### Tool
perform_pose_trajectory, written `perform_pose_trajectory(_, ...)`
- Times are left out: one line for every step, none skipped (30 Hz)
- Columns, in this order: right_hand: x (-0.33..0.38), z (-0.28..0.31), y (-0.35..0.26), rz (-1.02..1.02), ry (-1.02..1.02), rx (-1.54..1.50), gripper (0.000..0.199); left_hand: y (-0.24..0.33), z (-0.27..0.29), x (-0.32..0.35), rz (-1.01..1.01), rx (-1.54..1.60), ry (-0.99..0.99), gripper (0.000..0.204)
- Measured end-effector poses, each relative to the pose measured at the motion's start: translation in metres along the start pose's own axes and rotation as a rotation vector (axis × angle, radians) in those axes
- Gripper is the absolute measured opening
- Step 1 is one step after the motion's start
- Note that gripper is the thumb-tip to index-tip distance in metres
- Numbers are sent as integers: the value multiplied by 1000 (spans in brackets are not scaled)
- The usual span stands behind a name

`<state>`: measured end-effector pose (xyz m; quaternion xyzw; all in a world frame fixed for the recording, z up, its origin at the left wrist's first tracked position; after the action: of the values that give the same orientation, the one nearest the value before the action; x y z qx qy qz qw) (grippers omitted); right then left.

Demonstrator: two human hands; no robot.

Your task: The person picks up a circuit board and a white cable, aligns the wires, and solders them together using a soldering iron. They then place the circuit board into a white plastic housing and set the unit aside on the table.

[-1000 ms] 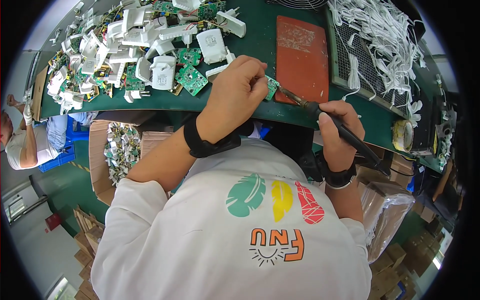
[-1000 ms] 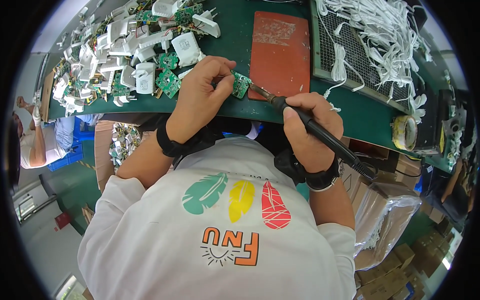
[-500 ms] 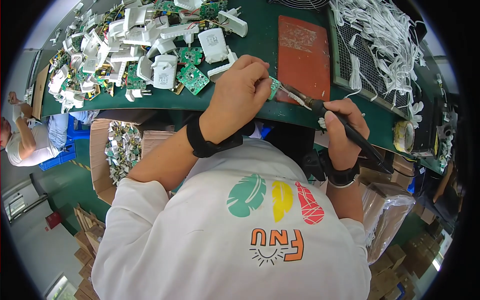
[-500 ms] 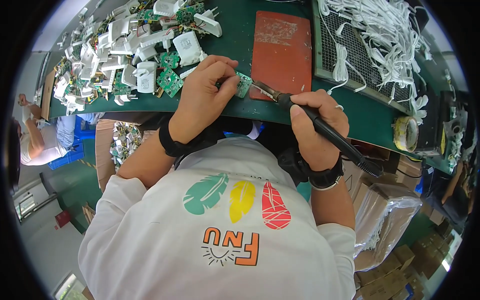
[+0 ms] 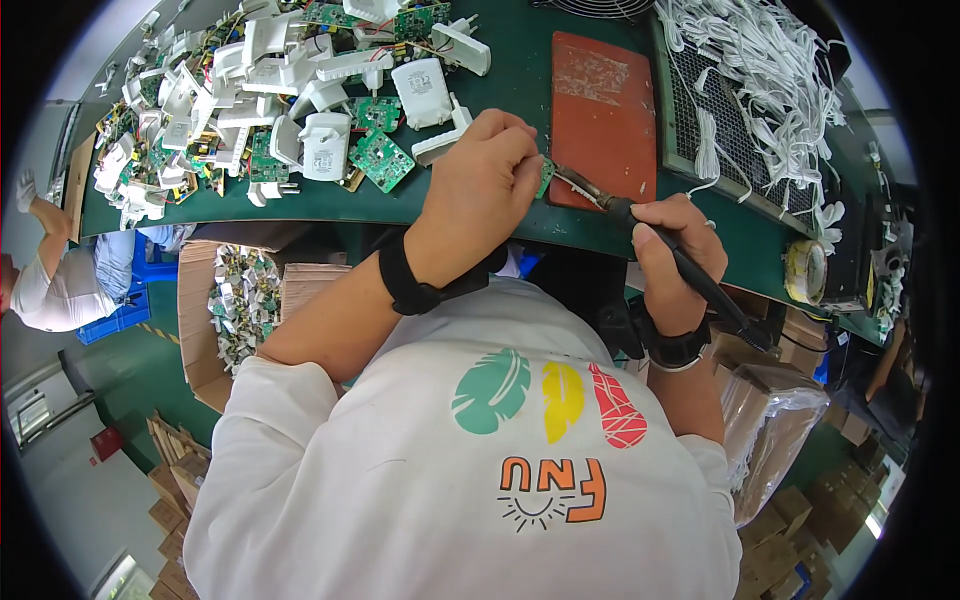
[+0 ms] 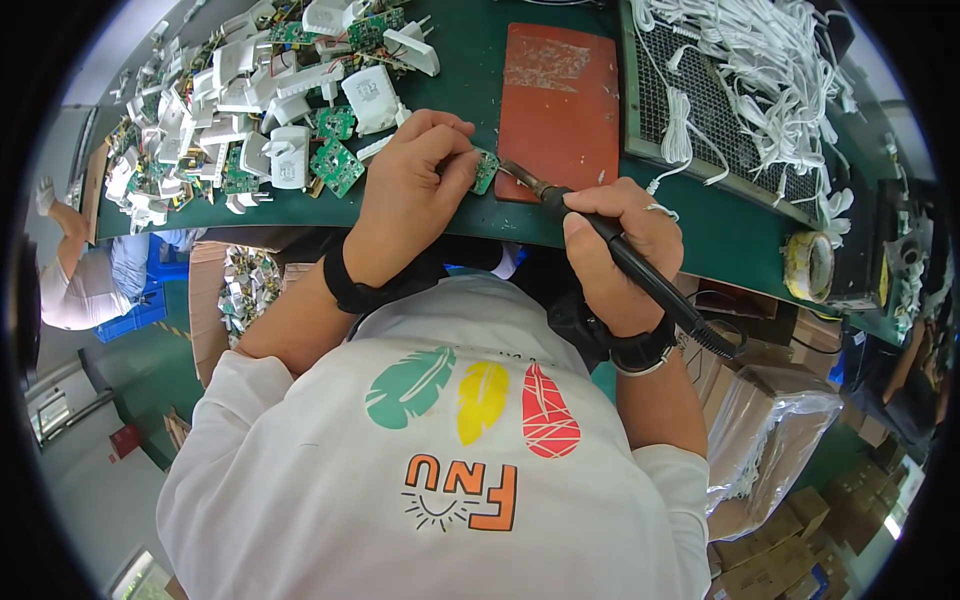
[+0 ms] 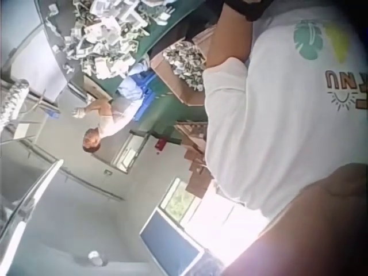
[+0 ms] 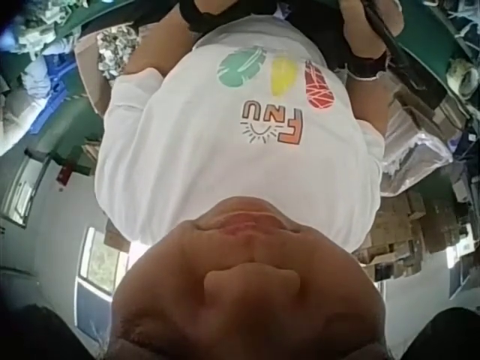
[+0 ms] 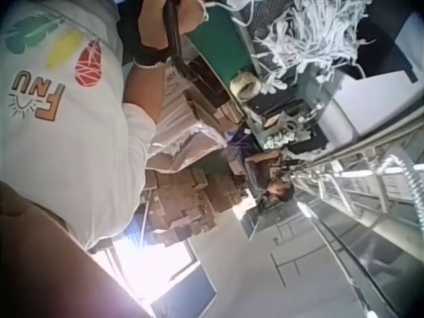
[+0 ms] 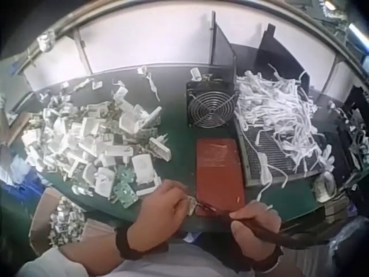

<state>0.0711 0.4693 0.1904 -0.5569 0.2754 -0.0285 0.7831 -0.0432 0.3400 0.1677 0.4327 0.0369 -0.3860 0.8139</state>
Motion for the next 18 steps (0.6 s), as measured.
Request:
perform_pose_trajectory(1,0,0,5,4,1,12,-2,1,0,18,12,4,6)
perform_pose_trajectory(2,0,0,9,9,2,12,-4,2,0,36,23,7,6)
perform_pose_trajectory(2,0,1,9,11,1,12,-4,1,0,35,23,6,6)
perform_pose_trajectory(1,1,2,6,21,-5,12,-1,0,-1,17,6,0,6)
perform_pose_trajectory(1,2,3,3,32,-11,12,1,-2,-1,-1,-11,-6,6)
perform_pose_trajectory(1,4,4,0,43,-17,11,3,-4,-2,-20,-28,-13,6)
perform_pose_trajectory(1,5,4,1,45,-17,11,3,-4,-2,-22,-28,-13,6)
perform_pose_trajectory(1,8,4,-2,66,6,11,2,-2,-1,-19,-26,1,7)
perform_pose_trajectory(2,10,4,-7,87,29,11,0,0,-1,-15,-23,14,8)
perform_pose_trajectory(2,13,4,-12,108,52,11,-2,3,-1,-10,-20,27,8)
perform_pose_trajectory(3,15,2,-11,108,52,11,-2,4,-2,-11,-20,27,8)
perform_pose_trajectory(4,27,-1,-13,171,33,12,-4,2,-4,-1,-5,-7,8)
perform_pose_trajectory(6,40,-6,-14,234,15,13,-6,1,-6,9,10,-41,9)
perform_pose_trajectory(9,53,-10,-14,300,-2,13,-6,0,-8,16,26,-77,9)
perform_pose_trajectory(11,60,-15,-10,305,3,13,-3,5,-9,9,29,-77,9)
perform_pose_trajectory(16,78,-18,-18,398,-72,16,4,4,-10,-10,30,-125,9)
perform_pose_trajectory(20,93,-20,-22,492,-146,22,13,2,-11,-32,32,-172,10)
perform_pose_trajectory(17,98,-24,-12,508,-128,22,21,-3,-11,-57,36,-220,10)
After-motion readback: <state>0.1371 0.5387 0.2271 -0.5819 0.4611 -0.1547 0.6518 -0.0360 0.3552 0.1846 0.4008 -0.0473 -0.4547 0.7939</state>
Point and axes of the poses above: each hand's wrist, its own x-axis away from the middle knuckle, its own z-axis out of the back of the hand, y = z × x, the point moved 10 cm from there along -x, towards the middle knuckle, and after that the axes turned 4 degrees about -x, right-handed, at the moved point
